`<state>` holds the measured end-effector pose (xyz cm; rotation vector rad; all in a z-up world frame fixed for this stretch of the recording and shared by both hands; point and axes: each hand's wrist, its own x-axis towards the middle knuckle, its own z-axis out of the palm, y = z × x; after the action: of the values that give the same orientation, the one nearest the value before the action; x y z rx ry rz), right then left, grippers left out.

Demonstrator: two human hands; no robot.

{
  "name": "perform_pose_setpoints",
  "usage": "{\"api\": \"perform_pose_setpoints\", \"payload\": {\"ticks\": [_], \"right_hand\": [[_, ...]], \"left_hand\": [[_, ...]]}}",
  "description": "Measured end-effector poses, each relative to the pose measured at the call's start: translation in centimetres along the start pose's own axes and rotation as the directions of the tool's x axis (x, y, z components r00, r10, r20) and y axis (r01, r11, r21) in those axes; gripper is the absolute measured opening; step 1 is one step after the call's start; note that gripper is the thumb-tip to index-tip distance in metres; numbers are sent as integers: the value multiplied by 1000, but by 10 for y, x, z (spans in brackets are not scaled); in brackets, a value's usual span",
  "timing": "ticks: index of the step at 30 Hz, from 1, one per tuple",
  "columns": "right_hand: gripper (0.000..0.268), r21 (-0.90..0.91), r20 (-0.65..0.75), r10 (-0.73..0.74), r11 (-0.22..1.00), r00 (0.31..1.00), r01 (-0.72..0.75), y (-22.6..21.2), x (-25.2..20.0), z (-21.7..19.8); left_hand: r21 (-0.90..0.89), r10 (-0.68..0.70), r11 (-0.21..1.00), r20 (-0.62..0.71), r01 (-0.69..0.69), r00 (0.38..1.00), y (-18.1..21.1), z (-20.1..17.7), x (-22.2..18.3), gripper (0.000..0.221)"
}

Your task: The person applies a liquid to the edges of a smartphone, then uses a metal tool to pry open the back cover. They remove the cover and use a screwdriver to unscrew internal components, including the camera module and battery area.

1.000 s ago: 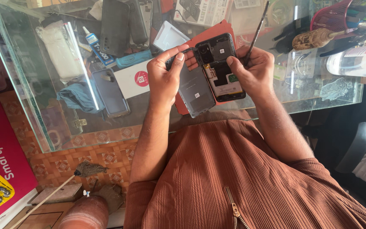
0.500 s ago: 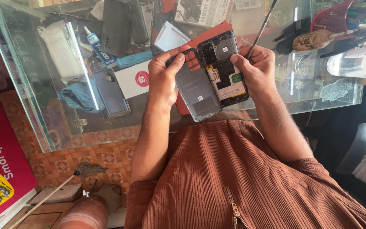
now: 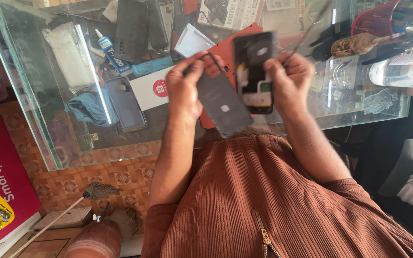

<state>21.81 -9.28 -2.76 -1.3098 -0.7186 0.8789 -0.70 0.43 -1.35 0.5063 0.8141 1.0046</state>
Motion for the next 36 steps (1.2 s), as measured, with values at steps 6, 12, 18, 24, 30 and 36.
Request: {"api": "perform_pose_setpoints", "payload": {"ticks": [6, 12, 18, 24, 30, 36], "right_hand": [[14, 56, 34, -24, 998, 999, 22, -24, 21, -45], [16, -230, 355, 258, 956, 899, -184, -22, 32, -31], [18, -687, 363, 222, 720, 905, 99, 0, 41, 1], [23, -655, 444, -77, 652, 893, 382, -4, 33, 17], [27, -661, 435, -46, 661, 899, 354, -3, 32, 19], [31, -668, 438, -59, 646, 897, 368, -5, 31, 20]], "left_hand": [[373, 13, 928, -5, -10, 1000, 39, -42, 1, 20], [870, 402, 222, 329, -440, 854, 18, -31, 5, 20], [832, 624, -182, 509, -523, 593, 34, -12, -5, 33], [653, 488, 532, 283, -539, 826, 60, 8, -117, 35], [631, 330, 653, 260, -419, 907, 58, 4, -129, 41], [624, 290, 665, 292, -411, 911, 55, 4, -148, 47]]}}
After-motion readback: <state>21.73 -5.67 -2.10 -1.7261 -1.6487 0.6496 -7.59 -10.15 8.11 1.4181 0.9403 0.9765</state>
